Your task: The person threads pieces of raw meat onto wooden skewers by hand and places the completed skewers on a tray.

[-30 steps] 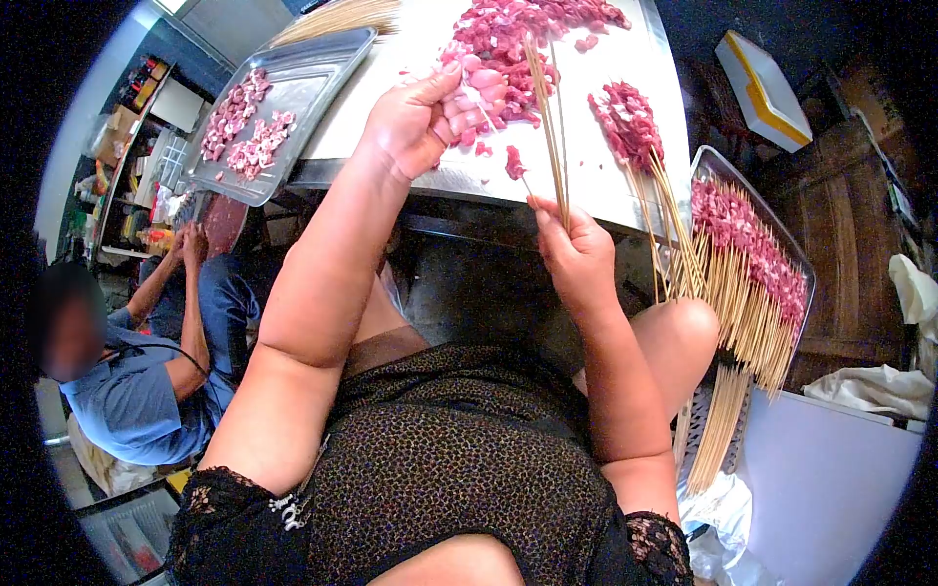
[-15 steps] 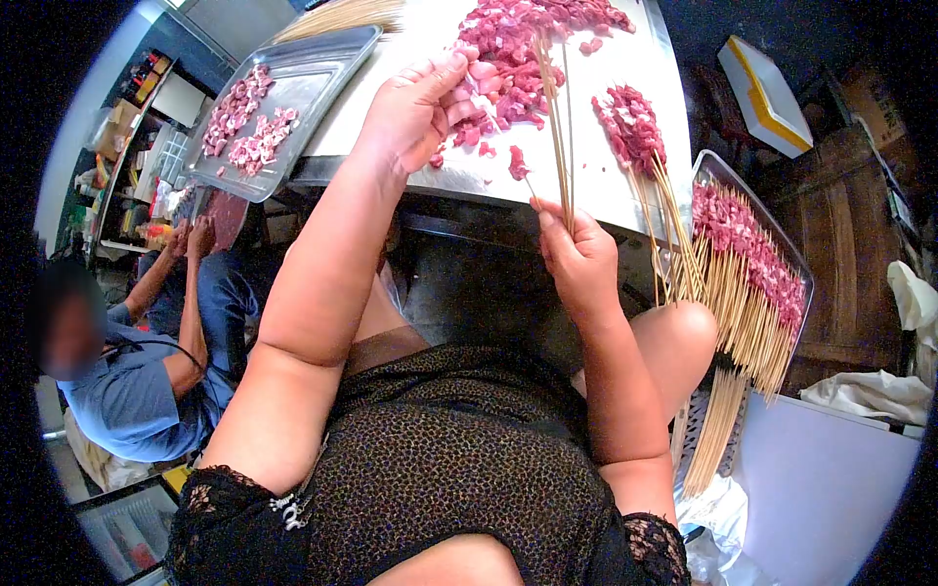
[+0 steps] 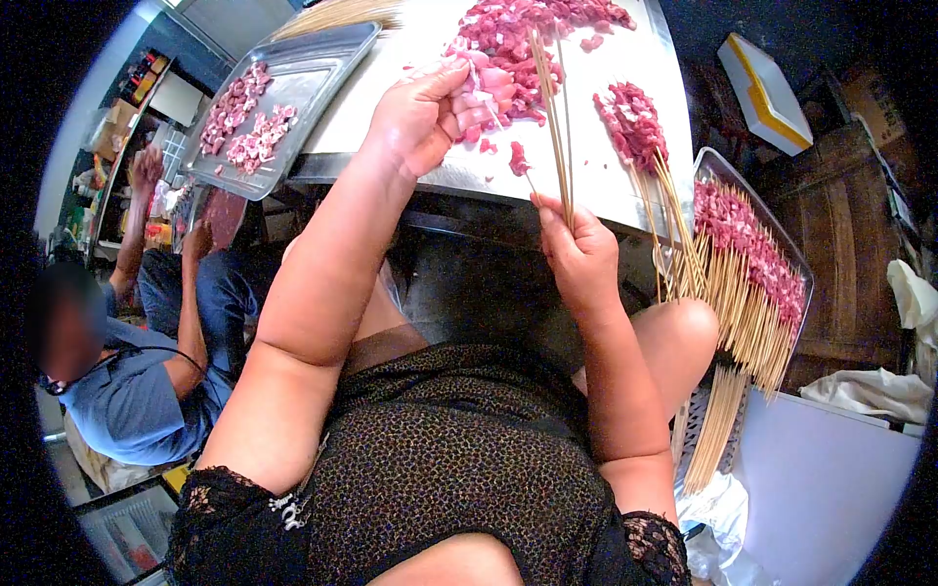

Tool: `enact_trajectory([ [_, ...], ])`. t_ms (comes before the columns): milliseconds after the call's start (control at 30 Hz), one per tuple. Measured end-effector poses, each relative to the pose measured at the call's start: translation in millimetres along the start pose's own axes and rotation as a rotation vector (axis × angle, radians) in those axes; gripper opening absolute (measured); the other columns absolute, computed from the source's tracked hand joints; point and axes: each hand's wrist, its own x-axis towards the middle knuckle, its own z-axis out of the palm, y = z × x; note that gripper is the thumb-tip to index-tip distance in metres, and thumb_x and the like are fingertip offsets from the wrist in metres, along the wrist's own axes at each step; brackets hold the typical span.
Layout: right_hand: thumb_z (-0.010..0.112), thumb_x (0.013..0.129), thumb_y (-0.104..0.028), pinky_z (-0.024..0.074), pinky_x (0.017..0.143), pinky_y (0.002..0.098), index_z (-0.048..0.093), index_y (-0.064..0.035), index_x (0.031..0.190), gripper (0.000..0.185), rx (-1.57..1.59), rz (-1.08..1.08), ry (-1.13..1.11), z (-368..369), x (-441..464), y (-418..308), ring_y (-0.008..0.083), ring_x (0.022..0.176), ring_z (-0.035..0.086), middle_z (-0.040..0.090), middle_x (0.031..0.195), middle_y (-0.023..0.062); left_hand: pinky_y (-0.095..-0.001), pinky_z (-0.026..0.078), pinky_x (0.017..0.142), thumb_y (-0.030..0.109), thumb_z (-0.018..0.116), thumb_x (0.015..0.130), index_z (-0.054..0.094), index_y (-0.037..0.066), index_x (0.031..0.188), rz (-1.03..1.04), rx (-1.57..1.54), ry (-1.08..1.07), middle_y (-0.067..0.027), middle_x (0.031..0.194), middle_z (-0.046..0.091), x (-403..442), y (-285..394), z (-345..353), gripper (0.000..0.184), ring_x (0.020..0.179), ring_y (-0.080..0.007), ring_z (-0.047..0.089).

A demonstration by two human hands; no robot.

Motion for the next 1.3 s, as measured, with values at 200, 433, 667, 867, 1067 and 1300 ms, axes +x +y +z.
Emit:
enact_trajectory([
  [200,0.051,0.091,-0.01,0.0275,0.043,0.0175,0.06,-0.0003,0.108,0.022,0.057,0.051,-0.06,2,0,-7,0.0024,0.048,0.035,0.043,0.06,-0.0058,-0.0473,0.048,0.089,0.011,0.04,0.094,0.049,-0.007,0.11,-0.051,-0.064,-0.104,-0.0286,0.109,0.056,1,5,-2,0.026,0.103,-0.0377,0.057],
  [433,0.053,0.09,-0.014,0.024,0.039,0.0179,0.058,0.0016,0.11,0.026,0.227,0.182,-0.096,7,-2,-20,0.0034,0.044,0.032,0.041,0.058,-0.0049,-0.0473,0.047,0.091,0.012,0.043,0.093,0.051,-0.006,0.108,-0.077,-0.069,-0.202,-0.0263,0.108,0.058,1,-12,-1,0.025,0.102,-0.0363,0.058],
  [667,0.053,0.09,-0.012,0.0238,0.039,0.0175,0.058,0.0012,0.11,0.024,0.235,0.092,0.029,-2,5,-11,0.0028,0.045,0.034,0.044,0.06,-0.0043,-0.0366,0.049,0.087,0.013,0.054,0.089,0.053,-0.002,0.113,-0.214,0.087,-0.19,-0.0159,0.105,0.062,-10,-33,11,0.029,0.099,-0.0254,0.061],
  [867,0.052,0.09,-0.009,0.0245,0.039,0.0172,0.058,0.0013,0.11,0.023,0.243,0.023,0.053,-12,5,-9,0.0027,0.045,0.034,0.044,0.06,-0.0044,-0.0235,0.048,0.071,0.016,0.066,0.081,0.065,0.006,0.103,0.218,0.886,0.075,-0.0032,0.091,0.066,29,23,-50,0.024,0.082,-0.0086,0.06],
  [1067,0.052,0.091,-0.009,0.0247,0.039,0.0171,0.057,0.0021,0.11,0.023,0.222,0.02,0.054,-17,2,-5,0.0028,0.045,0.034,0.044,0.059,-0.0042,-0.0231,0.046,0.064,0.006,0.063,0.079,0.066,0.003,0.089,0.105,1.321,0.121,-0.0014,0.079,0.065,11,54,-67,0.011,0.069,-0.0079,0.056],
  [1300,0.052,0.091,-0.01,0.0247,0.039,0.017,0.057,0.002,0.111,0.024,0.203,0.014,0.028,-20,2,-5,0.0027,0.044,0.034,0.045,0.059,-0.004,-0.0304,0.048,0.065,0.005,0.065,0.069,0.067,0.006,0.09,0.029,1.833,-0.199,-0.0074,0.074,0.065,0,40,-73,0.022,0.067,-0.018,0.061],
])
